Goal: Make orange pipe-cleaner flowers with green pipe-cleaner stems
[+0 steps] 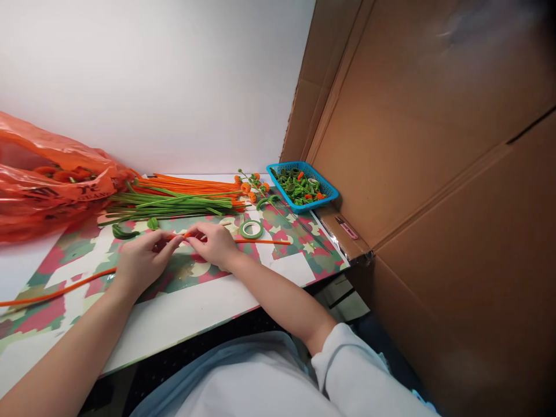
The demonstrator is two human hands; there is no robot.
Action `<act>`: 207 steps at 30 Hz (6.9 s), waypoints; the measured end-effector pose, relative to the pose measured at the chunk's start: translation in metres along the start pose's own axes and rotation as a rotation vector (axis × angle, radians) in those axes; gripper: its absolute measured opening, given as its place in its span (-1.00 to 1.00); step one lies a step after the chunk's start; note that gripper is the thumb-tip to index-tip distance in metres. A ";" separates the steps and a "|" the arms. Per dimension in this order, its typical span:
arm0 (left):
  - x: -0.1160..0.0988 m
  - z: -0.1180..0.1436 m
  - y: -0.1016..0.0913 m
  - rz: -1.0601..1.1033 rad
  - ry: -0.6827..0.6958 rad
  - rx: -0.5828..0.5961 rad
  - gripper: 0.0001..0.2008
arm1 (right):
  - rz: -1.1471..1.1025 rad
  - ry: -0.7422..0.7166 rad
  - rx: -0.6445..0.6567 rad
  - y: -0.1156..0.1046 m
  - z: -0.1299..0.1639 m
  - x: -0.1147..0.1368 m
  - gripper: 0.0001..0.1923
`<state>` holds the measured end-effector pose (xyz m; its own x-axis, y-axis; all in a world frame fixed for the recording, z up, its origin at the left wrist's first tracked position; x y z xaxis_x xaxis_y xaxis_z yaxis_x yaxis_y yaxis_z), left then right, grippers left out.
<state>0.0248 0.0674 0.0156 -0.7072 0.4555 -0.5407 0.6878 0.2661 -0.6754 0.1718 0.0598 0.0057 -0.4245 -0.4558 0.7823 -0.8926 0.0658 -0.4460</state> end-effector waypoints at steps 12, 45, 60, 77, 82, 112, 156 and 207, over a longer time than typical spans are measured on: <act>-0.005 0.002 -0.001 0.037 0.022 0.022 -0.67 | -0.053 -0.039 0.044 0.003 0.002 0.002 -0.94; -0.020 0.007 -0.006 -0.100 0.283 -0.060 -0.84 | -0.324 0.215 -0.036 -0.001 -0.002 -0.018 -0.85; -0.038 0.014 -0.014 -0.287 0.568 -0.302 -0.87 | -0.391 0.292 -0.035 -0.002 -0.004 -0.022 -0.88; -0.035 0.015 -0.008 -0.385 0.531 -0.218 -0.78 | -0.252 0.226 -0.030 -0.007 -0.002 -0.014 -0.91; -0.024 0.011 0.000 -0.413 0.389 -0.100 -0.71 | -0.170 0.177 -0.026 -0.008 -0.002 -0.011 -0.93; 0.002 0.000 0.005 0.374 -0.142 0.315 -0.61 | 0.135 0.017 0.076 -0.008 0.002 0.007 -0.91; 0.007 0.004 -0.002 0.300 -0.070 0.157 -0.68 | 0.034 -0.022 0.033 -0.006 0.000 0.001 -0.91; 0.002 -0.005 -0.001 0.343 -0.303 0.559 -0.66 | 0.825 -0.693 0.240 -0.013 0.001 0.041 -0.66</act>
<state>0.0240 0.0724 0.0180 -0.5362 0.1587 -0.8290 0.7500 -0.3610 -0.5542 0.1658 0.0394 0.0433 -0.6320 -0.7552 -0.1738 -0.2900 0.4384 -0.8507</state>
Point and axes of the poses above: each hand's wrist, its own z-axis away from the middle knuckle, its own y-axis out of the palm, x = y × z, the point moved 6 cm from there along -z, towards the middle knuckle, and after that the axes turned 4 degrees about -z, right-handed, at the moved point
